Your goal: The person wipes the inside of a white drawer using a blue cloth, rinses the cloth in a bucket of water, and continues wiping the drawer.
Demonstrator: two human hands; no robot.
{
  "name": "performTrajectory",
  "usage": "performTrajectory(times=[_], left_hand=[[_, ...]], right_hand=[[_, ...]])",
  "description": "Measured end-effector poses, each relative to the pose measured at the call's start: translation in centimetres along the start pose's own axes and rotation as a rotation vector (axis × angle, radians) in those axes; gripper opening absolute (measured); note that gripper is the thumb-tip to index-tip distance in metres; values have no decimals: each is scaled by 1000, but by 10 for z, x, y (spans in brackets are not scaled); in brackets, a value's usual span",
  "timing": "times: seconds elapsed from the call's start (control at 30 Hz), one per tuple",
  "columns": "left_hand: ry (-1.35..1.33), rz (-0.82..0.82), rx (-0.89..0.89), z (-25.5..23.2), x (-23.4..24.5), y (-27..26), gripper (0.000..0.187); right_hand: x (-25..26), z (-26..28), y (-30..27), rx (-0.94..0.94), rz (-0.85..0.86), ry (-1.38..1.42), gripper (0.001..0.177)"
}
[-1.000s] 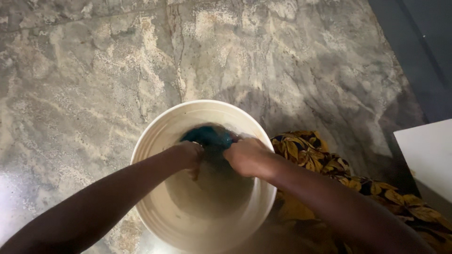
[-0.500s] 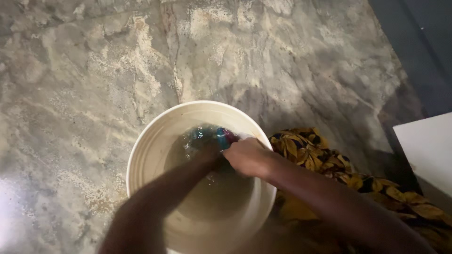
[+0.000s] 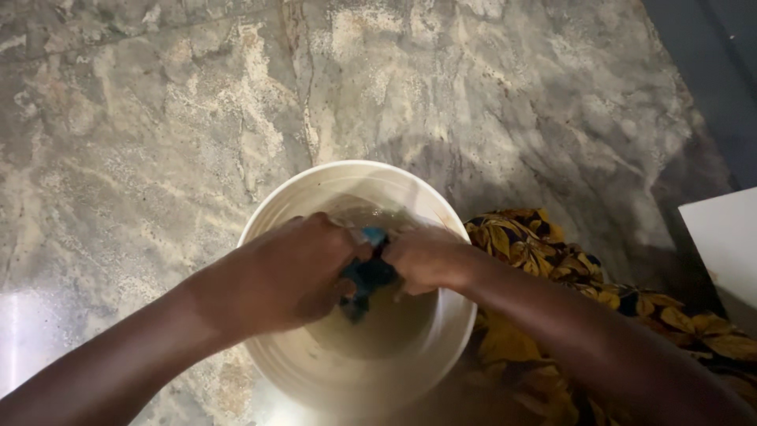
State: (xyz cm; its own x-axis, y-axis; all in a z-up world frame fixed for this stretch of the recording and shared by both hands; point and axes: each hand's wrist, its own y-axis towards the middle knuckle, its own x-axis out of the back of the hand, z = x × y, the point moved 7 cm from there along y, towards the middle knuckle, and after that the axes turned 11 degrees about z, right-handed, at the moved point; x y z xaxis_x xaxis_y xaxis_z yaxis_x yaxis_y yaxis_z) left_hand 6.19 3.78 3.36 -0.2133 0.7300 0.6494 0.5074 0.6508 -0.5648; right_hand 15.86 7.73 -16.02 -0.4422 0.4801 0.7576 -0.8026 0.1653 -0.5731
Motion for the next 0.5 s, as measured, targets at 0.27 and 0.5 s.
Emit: performTrajectory(times=[0.27,0.5], left_hand=[[200,63,254,91,-70,71,30],[245,233,396,133,-131,165,40]], right_hand=[[32,3,-13,-63,-189,195,12],[25,-4,-13,-222,-8,17,17]])
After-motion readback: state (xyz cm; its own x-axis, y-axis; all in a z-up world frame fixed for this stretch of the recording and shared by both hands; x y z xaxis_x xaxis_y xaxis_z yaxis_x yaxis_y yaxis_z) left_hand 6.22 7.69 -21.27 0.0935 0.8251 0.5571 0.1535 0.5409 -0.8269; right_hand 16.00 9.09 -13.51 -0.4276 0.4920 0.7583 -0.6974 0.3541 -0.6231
